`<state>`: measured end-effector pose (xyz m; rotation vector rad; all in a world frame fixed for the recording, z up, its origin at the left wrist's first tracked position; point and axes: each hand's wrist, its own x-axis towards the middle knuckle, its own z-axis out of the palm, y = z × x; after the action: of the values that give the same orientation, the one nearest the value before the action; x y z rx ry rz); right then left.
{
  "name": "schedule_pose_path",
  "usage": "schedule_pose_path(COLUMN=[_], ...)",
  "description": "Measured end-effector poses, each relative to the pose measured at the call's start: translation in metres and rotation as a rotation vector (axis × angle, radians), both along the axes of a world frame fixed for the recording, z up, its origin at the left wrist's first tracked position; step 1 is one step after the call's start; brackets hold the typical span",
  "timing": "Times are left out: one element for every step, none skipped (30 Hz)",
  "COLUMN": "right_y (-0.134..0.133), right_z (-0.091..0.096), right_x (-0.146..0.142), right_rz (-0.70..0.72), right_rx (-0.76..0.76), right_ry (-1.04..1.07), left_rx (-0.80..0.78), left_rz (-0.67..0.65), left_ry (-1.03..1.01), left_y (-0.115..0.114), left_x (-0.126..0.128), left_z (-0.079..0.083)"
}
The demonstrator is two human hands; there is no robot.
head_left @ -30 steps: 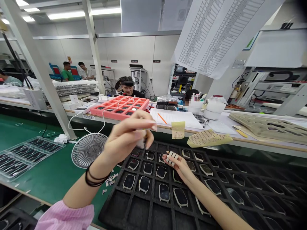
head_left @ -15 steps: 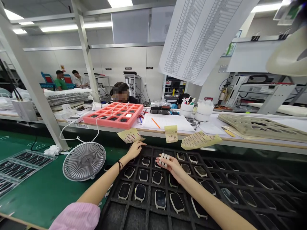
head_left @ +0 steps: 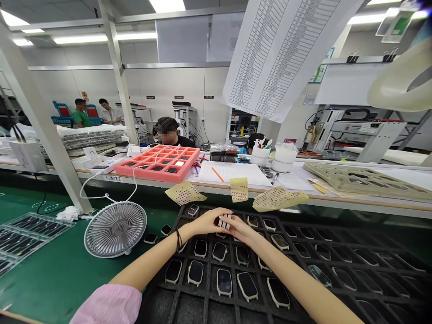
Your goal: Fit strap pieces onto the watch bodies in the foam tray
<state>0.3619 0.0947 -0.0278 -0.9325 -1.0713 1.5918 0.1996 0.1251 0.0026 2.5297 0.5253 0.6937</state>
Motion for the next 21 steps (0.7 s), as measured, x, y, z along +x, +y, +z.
schedule_pose_path(right_y=[-0.001,-0.001,0.000,0.001,0.002,0.005,0.008,0.012,0.017,0.021,0.025,0.029,0.033,0.036,0.039,0.041,0.043,0.043,0.043,0.042,0.040], right_z=[-0.001,-0.002,-0.002,-0.003,-0.004,-0.005,-0.005,-0.006,-0.008,-0.009,-0.010,-0.012,-0.013,-0.015,-0.017,-0.018,-0.020,-0.021,-0.022,-0.023,-0.024], right_x=[-0.001,0.000,0.001,0.004,0.007,0.011,0.016,0.021,0.026,0.030,0.034,0.037,0.039,0.040,0.041,0.042,0.042,0.041,0.040,0.039,0.037], right_rz=[-0.009,-0.022,-0.041,-0.067,-0.099,-0.137,-0.178,-0.220,-0.260,-0.299,-0.333,-0.362,-0.383,-0.395,-0.398,-0.395,-0.388,-0.381,-0.376,-0.374,-0.374], right_rx=[0.018,0.035,0.052,0.068,0.083,0.097,0.112,0.128,0.146,0.167,0.190,0.213,0.235,0.255,0.272,0.285,0.299,0.313,0.330,0.351,0.378], right_ry=[-0.016,-0.035,-0.057,-0.086,-0.121,-0.165,-0.216,-0.275,-0.342,-0.414,-0.491,-0.570,-0.647,-0.722,-0.792,-0.856,-0.915,-0.969,-1.017,-1.062,-1.105], left_rx=[0.001,0.007,0.018,0.029,0.043,0.060,0.077,0.094,0.109,0.123,0.137,0.150,0.162,0.173,0.182,0.190,0.197,0.204,0.210,0.218,0.227], left_rz=[-0.001,0.010,0.028,0.044,0.059,0.074,0.087,0.096,0.103,0.106,0.108,0.111,0.115,0.120,0.127,0.135,0.142,0.149,0.156,0.165,0.175], left_ry=[0.002,0.008,0.018,0.031,0.046,0.066,0.091,0.121,0.155,0.193,0.232,0.268,0.297,0.320,0.335,0.344,0.349,0.352,0.354,0.357,0.360], left_y=[0.001,0.004,0.007,0.010,0.014,0.018,0.022,0.026,0.030,0.034,0.037,0.040,0.043,0.046,0.049,0.052,0.056,0.059,0.062,0.065,0.067], left_x=[0.004,0.008,0.012,0.015,0.018,0.021,0.024,0.027,0.030,0.032,0.034,0.035,0.035,0.034,0.031,0.028,0.024,0.018,0.012,0.006,0.000], left_z=[0.002,0.004,0.005,0.007,0.008,0.009,0.010,0.010,0.010,0.009,0.008,0.007,0.006,0.005,0.004,0.004,0.004,0.003,0.003,0.003,0.001])
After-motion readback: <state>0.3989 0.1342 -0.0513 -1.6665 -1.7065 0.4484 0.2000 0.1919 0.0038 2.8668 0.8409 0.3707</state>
